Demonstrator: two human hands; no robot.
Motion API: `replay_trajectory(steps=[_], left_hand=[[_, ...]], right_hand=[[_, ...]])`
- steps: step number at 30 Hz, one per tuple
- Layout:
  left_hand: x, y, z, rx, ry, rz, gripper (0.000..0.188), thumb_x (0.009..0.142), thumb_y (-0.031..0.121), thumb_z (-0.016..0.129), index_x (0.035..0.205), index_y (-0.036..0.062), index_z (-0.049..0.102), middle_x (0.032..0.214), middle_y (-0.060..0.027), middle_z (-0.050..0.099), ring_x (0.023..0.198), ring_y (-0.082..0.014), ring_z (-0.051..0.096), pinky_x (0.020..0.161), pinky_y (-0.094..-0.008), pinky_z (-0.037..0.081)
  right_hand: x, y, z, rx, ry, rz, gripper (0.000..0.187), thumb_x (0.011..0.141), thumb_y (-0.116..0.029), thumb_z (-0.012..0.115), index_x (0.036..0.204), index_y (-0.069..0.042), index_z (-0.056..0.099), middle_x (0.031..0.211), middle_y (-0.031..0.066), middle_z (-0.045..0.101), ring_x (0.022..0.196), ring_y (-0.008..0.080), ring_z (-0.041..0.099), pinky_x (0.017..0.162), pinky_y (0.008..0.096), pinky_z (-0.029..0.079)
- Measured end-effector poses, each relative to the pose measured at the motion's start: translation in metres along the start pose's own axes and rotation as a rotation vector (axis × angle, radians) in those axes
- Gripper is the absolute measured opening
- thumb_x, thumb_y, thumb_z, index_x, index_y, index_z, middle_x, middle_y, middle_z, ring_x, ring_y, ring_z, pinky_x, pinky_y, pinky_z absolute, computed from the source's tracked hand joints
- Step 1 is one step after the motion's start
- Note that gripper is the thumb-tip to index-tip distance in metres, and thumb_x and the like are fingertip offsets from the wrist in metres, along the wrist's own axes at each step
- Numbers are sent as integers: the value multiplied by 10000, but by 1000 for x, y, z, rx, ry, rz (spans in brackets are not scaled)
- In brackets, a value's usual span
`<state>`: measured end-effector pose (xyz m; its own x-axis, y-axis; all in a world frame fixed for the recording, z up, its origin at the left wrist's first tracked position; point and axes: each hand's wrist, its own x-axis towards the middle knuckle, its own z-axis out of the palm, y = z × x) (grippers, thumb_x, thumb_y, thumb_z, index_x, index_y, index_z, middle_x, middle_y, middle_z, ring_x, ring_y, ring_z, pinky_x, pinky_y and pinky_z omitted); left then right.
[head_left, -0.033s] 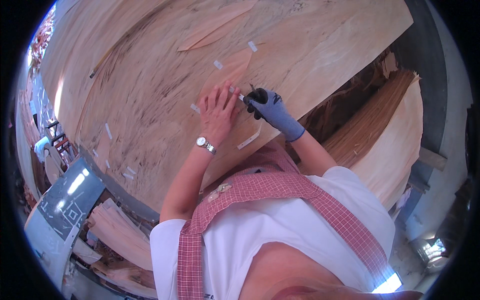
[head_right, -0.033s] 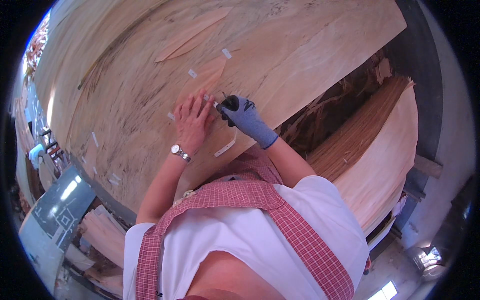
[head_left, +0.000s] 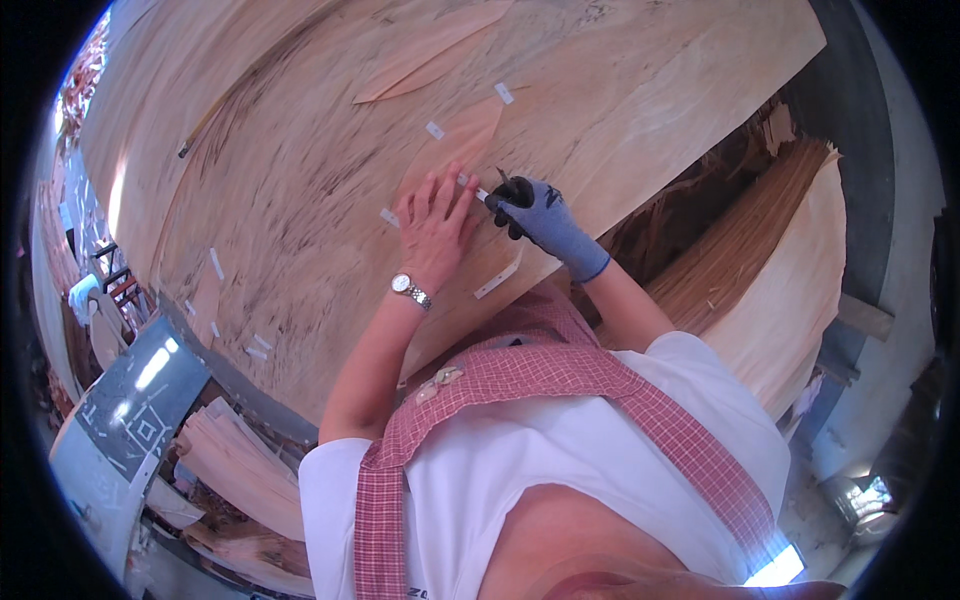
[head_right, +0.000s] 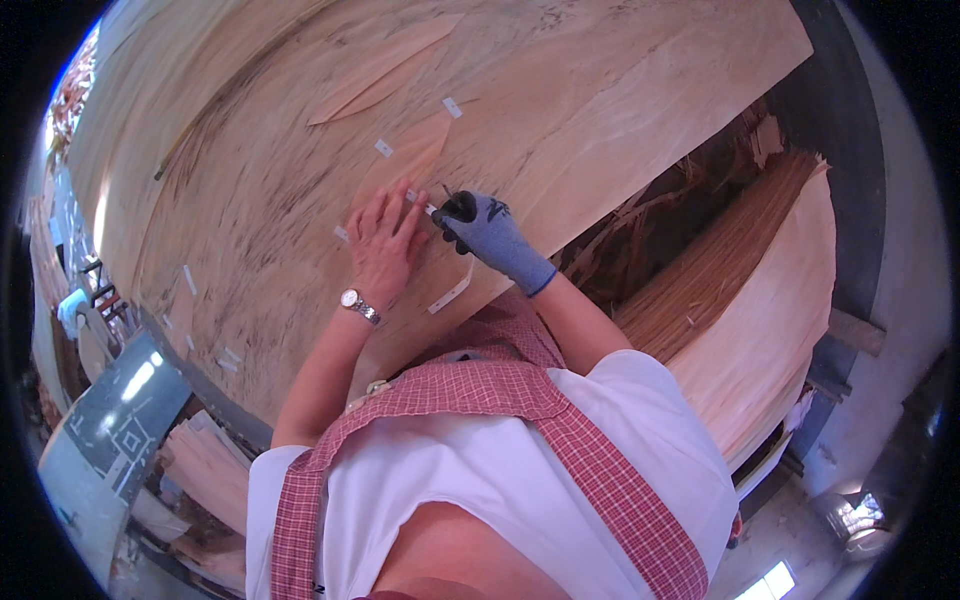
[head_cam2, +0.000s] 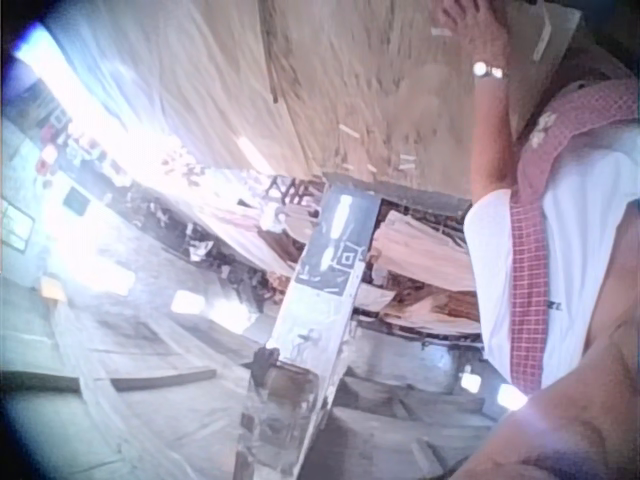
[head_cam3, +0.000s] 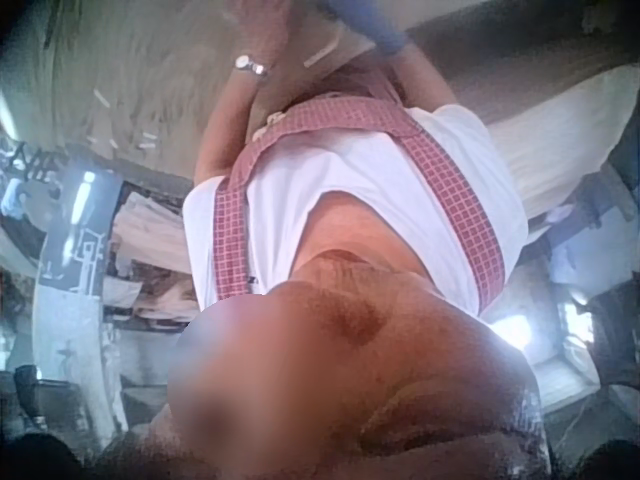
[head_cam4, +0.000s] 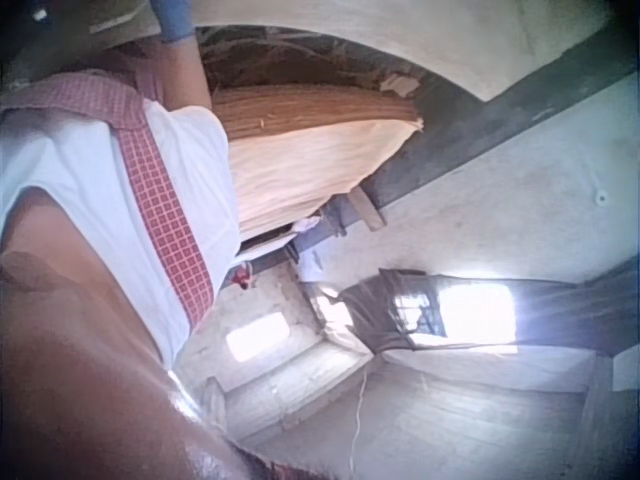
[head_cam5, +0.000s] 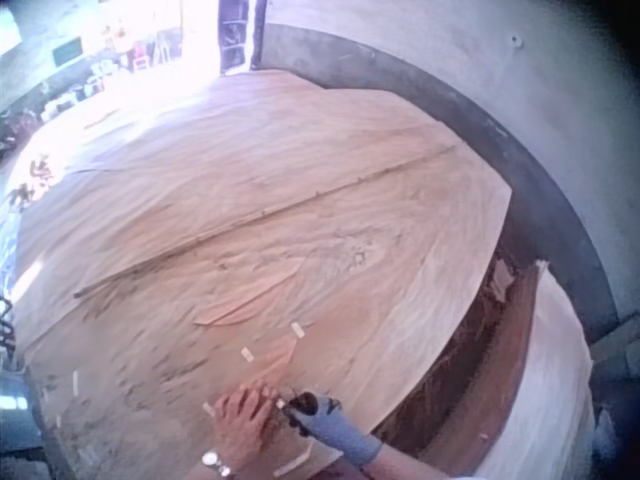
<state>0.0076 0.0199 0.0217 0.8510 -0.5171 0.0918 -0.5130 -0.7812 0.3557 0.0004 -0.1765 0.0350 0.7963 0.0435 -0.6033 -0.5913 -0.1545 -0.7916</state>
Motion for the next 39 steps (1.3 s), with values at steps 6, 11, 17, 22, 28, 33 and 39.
replay_trajectory(steps=[6, 11, 17, 22, 28, 33, 39], left_hand=[[6, -12, 2, -102, 74, -144, 594, 839, 211, 669, 1408, 146, 511, 1463, -17, 483, 1235, -217, 488, 1031, -378, 318], [5, -16, 11, -103, 139, -143, 571, 849, 221, 670, 1395, 139, 525, 1431, -3, 517, 1183, -199, 517, 988, -359, 335], [5, -17, 18, -32, 161, -136, 568, 857, 258, 670, 1394, 141, 528, 1430, 2, 518, 1153, -190, 524, 970, -358, 338], [5, -16, 17, -27, 155, -136, 567, 863, 260, 664, 1399, 140, 522, 1431, -1, 517, 1156, -191, 524, 969, -360, 339], [5, -16, 15, -63, 160, -143, 577, 850, 225, 675, 1397, 125, 516, 1430, -18, 518, 1161, -205, 532, 973, -368, 350], [5, -17, 13, -151, 209, -154, 581, 838, 192, 685, 1390, 128, 516, 1415, -32, 533, 1156, -229, 540, 980, -386, 363], [-2, -14, 14, -6, 190, 10, 544, 852, 250, 667, 1377, 177, 544, 1412, -13, 540, 1248, -221, 505, 1017, -399, 345]], right_hand=[[-4, -33, -12, 87, -138, 181, 273, 909, -293, 680, 957, -24, 668, 727, 54, 668, 539, 88, 576, 463, 228, 427], [3, -25, -14, 209, -134, 238, 323, 905, -320, 682, 1021, -19, 684, 759, 53, 674, 544, 79, 553, 480, 225, 425], [1, -34, -15, 263, -119, 313, 318, 908, -349, 679, 1022, -53, 691, 799, 21, 673, 562, 63, 528, 481, 207, 389], [3, -28, -16, 406, -131, 325, 316, 902, -371, 683, 1007, -73, 683, 788, 0, 650, 550, 48, 513, 467, 200, 368], [0, -29, -16, 415, -160, 317, 345, 877, -386, 711, 1003, -67, 674, 767, -6, 628, 536, 49, 502, 458, 203, 373], [-9, -37, -15, 280, -93, 306, 356, 879, -388, 713, 999, -54, 675, 775, 26, 658, 544, 58, 526, 470, 208, 401], [-8, -14, -18, 174, -68, 206, 324, 903, -358, 694, 972, -41, 686, 720, 54, 671, 517, 79, 555, 458, 220, 411]])
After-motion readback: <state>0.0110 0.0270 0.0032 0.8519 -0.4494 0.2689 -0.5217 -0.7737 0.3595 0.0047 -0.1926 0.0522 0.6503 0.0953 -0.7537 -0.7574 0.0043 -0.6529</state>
